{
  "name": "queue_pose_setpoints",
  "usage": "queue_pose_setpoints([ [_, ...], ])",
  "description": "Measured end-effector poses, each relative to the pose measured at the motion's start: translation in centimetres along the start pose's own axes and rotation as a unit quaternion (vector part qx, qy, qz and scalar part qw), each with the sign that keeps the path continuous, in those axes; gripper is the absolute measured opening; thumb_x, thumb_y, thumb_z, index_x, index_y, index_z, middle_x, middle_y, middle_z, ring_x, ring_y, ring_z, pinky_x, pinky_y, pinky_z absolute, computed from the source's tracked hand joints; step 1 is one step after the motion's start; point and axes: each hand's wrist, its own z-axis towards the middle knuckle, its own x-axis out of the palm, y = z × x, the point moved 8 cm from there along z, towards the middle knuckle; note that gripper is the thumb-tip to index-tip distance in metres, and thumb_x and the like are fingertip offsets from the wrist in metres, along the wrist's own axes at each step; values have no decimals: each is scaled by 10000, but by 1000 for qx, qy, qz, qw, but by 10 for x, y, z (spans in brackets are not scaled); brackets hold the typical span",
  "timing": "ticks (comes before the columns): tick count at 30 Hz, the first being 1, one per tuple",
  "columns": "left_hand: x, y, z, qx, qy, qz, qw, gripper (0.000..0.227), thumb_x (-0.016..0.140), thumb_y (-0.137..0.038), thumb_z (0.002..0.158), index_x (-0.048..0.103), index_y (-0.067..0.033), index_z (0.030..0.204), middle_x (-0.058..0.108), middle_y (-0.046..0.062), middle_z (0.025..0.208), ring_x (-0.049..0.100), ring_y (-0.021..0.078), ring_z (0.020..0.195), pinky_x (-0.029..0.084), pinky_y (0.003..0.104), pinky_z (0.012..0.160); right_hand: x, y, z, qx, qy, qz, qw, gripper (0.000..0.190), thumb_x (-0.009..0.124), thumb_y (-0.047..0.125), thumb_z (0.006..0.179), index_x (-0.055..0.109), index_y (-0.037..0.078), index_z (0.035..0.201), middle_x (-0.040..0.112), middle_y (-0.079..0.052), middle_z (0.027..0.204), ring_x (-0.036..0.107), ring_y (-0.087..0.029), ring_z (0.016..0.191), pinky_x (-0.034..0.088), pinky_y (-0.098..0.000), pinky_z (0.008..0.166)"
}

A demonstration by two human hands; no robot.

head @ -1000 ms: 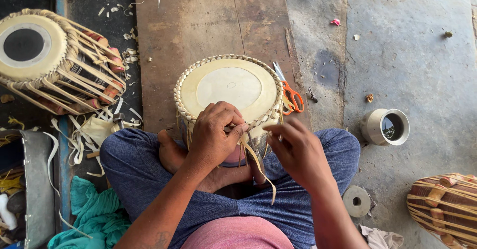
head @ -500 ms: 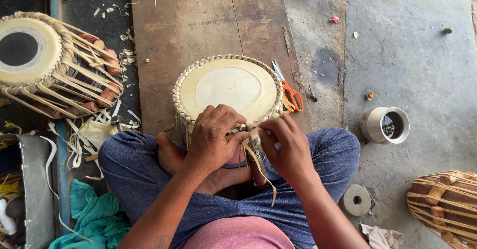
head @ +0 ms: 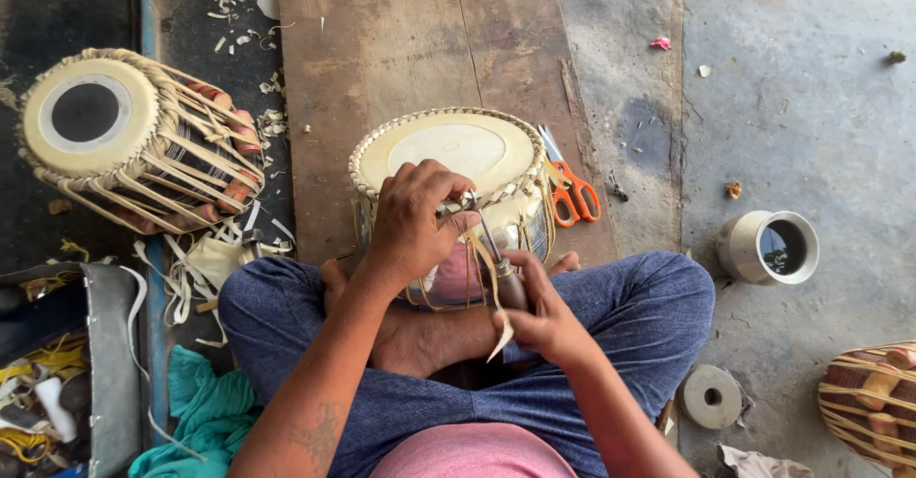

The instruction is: The person repairs a musical instrument by hand and using a tool. The person uses a tool to thread and tighten material around the rim of the drum, then uses shears to trim away excess material.

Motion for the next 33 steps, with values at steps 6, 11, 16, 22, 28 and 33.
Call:
queue_pose_setpoints([
  [6, 6, 13, 3, -7, -3, 22, 1000, 272, 843, -208, 788, 724, -138, 1023, 670, -8, 980, 613, 235, 964, 438, 411, 911, 6, 4, -1, 88, -41, -92, 991, 619, 661, 115, 931, 403, 170, 1490, 586, -116, 1033, 621, -250, 696, 504, -349, 591],
  [11, -11, 25, 15, -2, -18, 15, 1000, 263, 840, -182, 752, 737, -157, 993, 676, 1, 990, 617, 244, 1001, 436, 405, 902, -6, 55, -57, -12, -86, -364, 928, 285, 692, 133, 930, 544, 81, 1167, 683, -67, 814, 689, -136, 721, 539, -298, 631],
  [16, 5, -5, -13, 49, -16, 23, 998, 335, 839, -182, 778, 717, -174, 1090, 663, 8, 1016, 595, 253, 981, 420, 410, 904, -42, 37, -63, 193, -287, -278, 896, 201, 748, 220, 904, 640, 58, 956, 629, -147, 636, 625, -256, 577, 480, -364, 558],
  [22, 16, -40, -40, 60, -13, 9, 998, 357, 823, -174, 781, 670, -169, 1103, 652, -30, 1018, 588, 238, 965, 408, 419, 886, -6, 108, -2, -118, -248, -448, 851, 188, 778, 219, 865, 695, 65, 934, 693, -105, 814, 688, -268, 724, 526, -358, 648],
  [28, 16, -44, -48, 94, -42, 41, 994, 214, 780, -193, 862, 670, -204, 1046, 655, -20, 1013, 574, 236, 936, 404, 414, 872, -10, 93, 10, -53, -198, -511, 835, 224, 772, 245, 872, 650, 64, 820, 673, -118, 769, 658, -338, 682, 513, -427, 638],
  [33, 12, -49, -39, 99, -51, 29, 993, 259, 760, -188, 859, 658, -180, 1097, 673, -4, 1057, 588, 255, 979, 383, 429, 889, -10, 100, 9, -97, -206, -486, 844, 218, 778, 219, 860, 639, 56, 824, 658, -132, 724, 662, -342, 665, 523, -442, 738],
])
